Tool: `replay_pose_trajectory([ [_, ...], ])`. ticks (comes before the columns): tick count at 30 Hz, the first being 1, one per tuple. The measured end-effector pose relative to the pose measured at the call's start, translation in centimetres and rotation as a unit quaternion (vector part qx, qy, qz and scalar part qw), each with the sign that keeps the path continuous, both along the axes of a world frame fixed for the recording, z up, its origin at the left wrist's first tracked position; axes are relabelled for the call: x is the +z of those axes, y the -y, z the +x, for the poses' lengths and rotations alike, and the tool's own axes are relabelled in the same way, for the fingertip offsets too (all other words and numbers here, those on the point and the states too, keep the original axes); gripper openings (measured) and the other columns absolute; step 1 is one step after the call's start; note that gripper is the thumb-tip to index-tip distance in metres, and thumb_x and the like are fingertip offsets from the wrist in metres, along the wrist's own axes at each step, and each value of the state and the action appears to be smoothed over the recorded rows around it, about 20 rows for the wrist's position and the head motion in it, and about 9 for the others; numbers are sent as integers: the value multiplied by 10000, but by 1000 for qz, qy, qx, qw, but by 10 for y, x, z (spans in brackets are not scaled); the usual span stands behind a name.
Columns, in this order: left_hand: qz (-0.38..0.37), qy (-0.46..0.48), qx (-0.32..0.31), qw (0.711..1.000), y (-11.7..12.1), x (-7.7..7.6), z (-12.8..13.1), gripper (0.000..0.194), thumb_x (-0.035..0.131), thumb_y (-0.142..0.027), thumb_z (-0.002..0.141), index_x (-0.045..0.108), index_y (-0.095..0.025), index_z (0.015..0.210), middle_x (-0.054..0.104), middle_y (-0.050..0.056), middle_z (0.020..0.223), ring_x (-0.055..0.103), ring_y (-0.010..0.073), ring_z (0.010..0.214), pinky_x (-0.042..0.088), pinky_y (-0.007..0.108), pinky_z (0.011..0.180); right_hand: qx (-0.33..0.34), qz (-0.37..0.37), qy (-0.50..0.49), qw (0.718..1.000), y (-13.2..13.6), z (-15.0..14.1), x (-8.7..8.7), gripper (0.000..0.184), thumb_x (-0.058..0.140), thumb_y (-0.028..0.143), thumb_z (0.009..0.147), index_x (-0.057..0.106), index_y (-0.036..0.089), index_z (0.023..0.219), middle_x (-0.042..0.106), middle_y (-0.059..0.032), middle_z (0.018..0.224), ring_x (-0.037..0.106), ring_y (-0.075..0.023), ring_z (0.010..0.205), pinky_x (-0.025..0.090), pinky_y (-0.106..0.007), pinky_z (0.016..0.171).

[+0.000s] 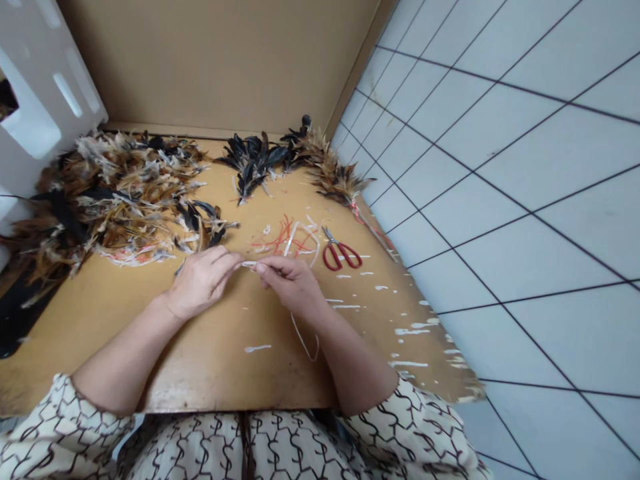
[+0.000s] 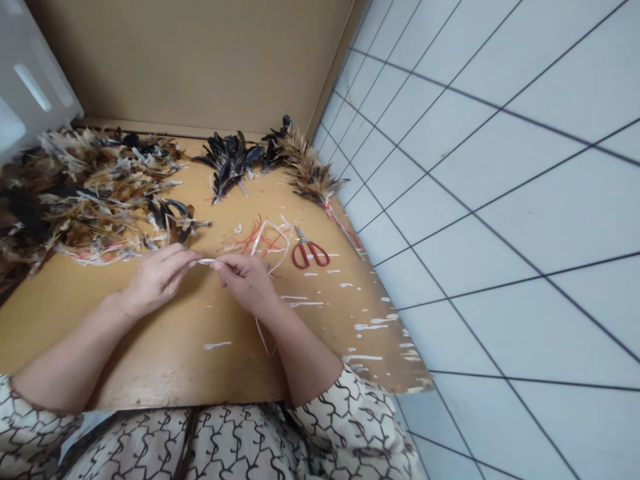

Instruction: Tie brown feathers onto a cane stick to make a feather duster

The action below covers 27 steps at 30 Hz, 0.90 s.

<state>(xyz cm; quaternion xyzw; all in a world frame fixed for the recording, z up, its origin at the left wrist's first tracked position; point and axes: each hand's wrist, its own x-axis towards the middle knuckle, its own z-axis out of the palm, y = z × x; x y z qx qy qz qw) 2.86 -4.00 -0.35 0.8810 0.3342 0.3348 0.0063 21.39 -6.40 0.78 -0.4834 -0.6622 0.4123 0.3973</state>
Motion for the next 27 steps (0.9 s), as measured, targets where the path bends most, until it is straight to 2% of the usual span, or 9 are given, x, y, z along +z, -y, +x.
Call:
replay_pose_trajectory([
  [4,-96,-11,12,995,-2,5,0,279,375,-257,861,583,-184,691,542,38,640,490,140,574,380,248,542,3,21,15,1000,-3,1,-1,208,510,269,792,625,171,650,441,43,501,350,-81,484,280,-224,504],
  [6,-168,33,14,985,-5,8,-3,251,407,-261,830,545,-190,633,523,22,607,472,136,564,371,250,545,3,29,28,999,-6,5,0,187,517,256,785,646,169,681,484,33,537,383,-86,510,295,-226,522],
  [8,-250,122,31,960,-10,13,-10,216,454,-264,798,529,-194,609,494,0,557,441,124,526,356,244,525,-2,34,35,999,-10,12,2,174,533,255,774,659,168,691,520,25,563,410,-91,528,310,-229,536],
  [10,-329,253,52,908,-16,18,-20,189,507,-259,767,526,-193,592,449,-19,506,378,104,463,316,228,471,-20,37,38,998,-13,24,7,170,557,270,763,667,168,684,540,20,572,425,-95,536,318,-231,541],
  [13,-400,476,41,782,-26,29,-36,201,545,-182,712,488,-177,519,368,-28,448,300,78,406,256,201,405,-44,19,33,998,-17,42,16,202,584,327,756,674,167,672,533,20,552,419,-95,518,316,-233,530],
  [16,-447,601,40,662,-31,42,-47,241,475,-68,710,455,-151,485,317,-25,436,255,54,377,221,168,368,-58,3,-5,998,-18,55,22,262,617,406,729,658,166,633,513,21,535,408,-94,506,318,-235,516],
  [18,-456,650,55,605,-31,49,-52,293,407,-43,757,412,-147,483,279,-33,449,213,42,372,207,147,354,-72,4,-27,997,-18,60,24,301,640,450,703,641,165,605,484,26,520,387,-90,502,294,-229,492],
  [21,-435,702,84,557,-31,59,-58,338,319,-46,821,348,-153,502,248,-47,482,162,36,377,204,129,350,-84,0,-43,995,-18,65,24,354,645,501,688,607,168,576,399,47,469,337,-80,476,234,-224,451],
  [27,-372,760,131,516,-28,72,-69,349,247,-9,842,328,-146,532,259,-60,461,148,29,358,212,115,357,-80,-32,-37,996,-17,72,26,439,631,594,659,564,173,553,349,63,425,269,-65,425,167,-226,414],
])
